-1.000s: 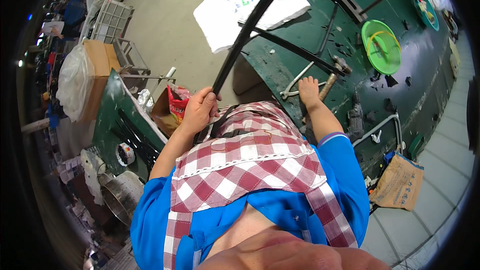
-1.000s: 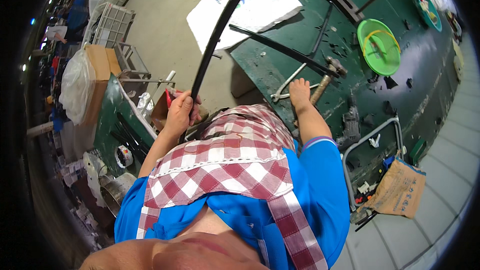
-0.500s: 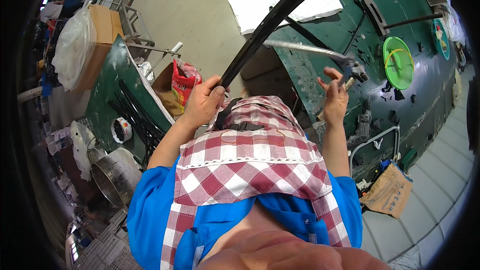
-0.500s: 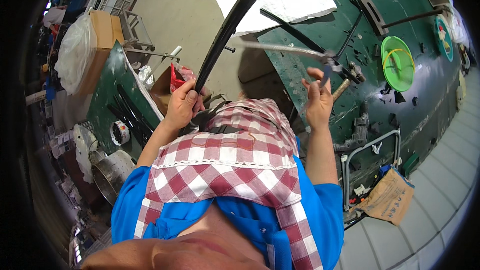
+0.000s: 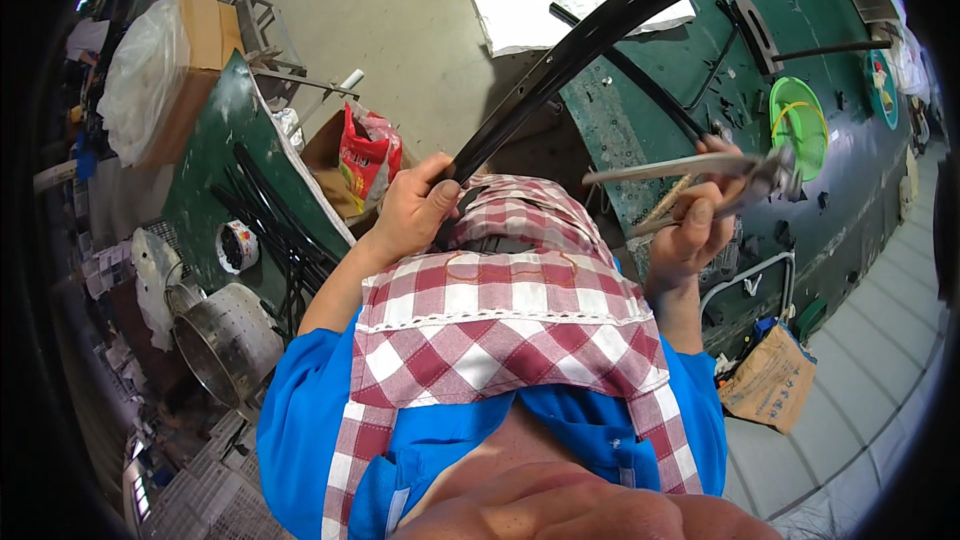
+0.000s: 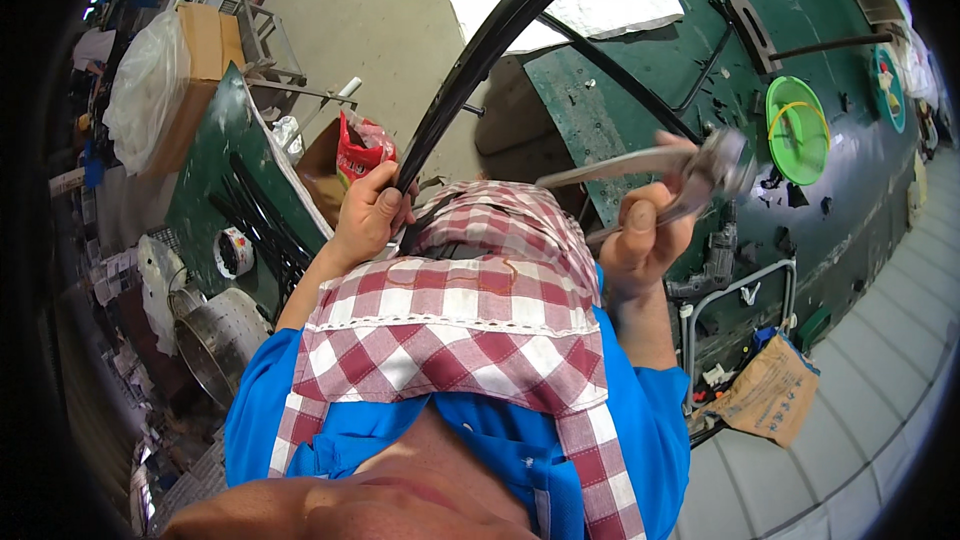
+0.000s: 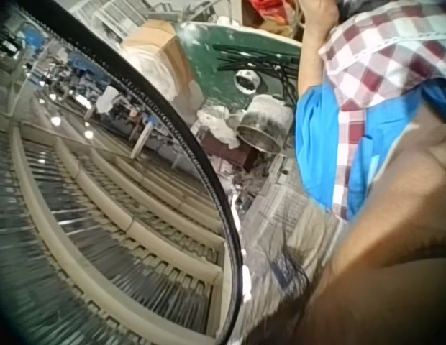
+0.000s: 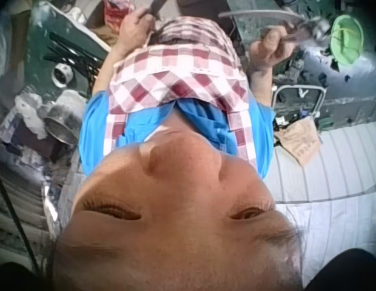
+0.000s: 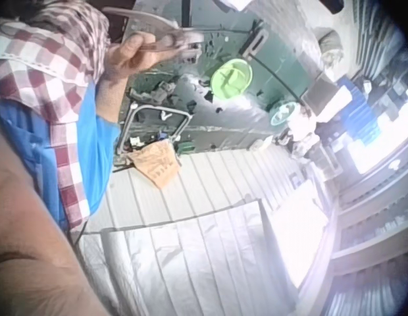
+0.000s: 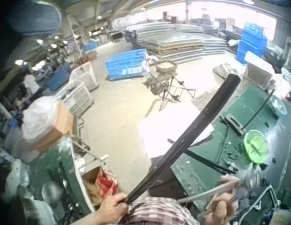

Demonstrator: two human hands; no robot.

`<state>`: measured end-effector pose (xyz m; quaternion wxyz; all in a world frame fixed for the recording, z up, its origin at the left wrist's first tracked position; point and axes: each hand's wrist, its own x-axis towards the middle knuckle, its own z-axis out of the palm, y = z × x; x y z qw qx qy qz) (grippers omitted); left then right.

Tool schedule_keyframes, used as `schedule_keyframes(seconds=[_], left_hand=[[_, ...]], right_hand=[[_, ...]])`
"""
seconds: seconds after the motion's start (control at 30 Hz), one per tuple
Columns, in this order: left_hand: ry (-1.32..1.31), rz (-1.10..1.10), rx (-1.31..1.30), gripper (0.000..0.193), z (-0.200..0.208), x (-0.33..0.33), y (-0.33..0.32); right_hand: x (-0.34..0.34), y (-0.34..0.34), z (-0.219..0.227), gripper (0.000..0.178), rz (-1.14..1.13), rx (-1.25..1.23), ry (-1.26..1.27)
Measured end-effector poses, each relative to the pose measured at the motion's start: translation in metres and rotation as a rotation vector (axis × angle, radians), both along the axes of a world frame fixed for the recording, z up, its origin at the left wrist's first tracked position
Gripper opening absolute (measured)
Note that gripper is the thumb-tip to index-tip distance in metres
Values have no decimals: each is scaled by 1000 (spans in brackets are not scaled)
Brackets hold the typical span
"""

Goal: The person assembles a black metal frame by joining curved and straight bars. They use a corded drill to fasten the pieces together and a wrench to tighten the joints. The person repeatedly positions the bars, drills holes, and secures the connections.

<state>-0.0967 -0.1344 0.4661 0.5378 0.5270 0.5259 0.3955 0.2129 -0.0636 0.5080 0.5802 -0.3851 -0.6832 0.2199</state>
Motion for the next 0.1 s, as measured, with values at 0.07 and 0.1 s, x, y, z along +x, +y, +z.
schedule_keyframes(seconds=[0.07,0.1], left_hand=[[-1,-3,-16,62,-1,-1,-2],[-1,-1,-31,61,0,-2,-2]], right_hand=[[-7,1,7,40,314,-314,361],[-7,-1,6,46,399,-486,416]])
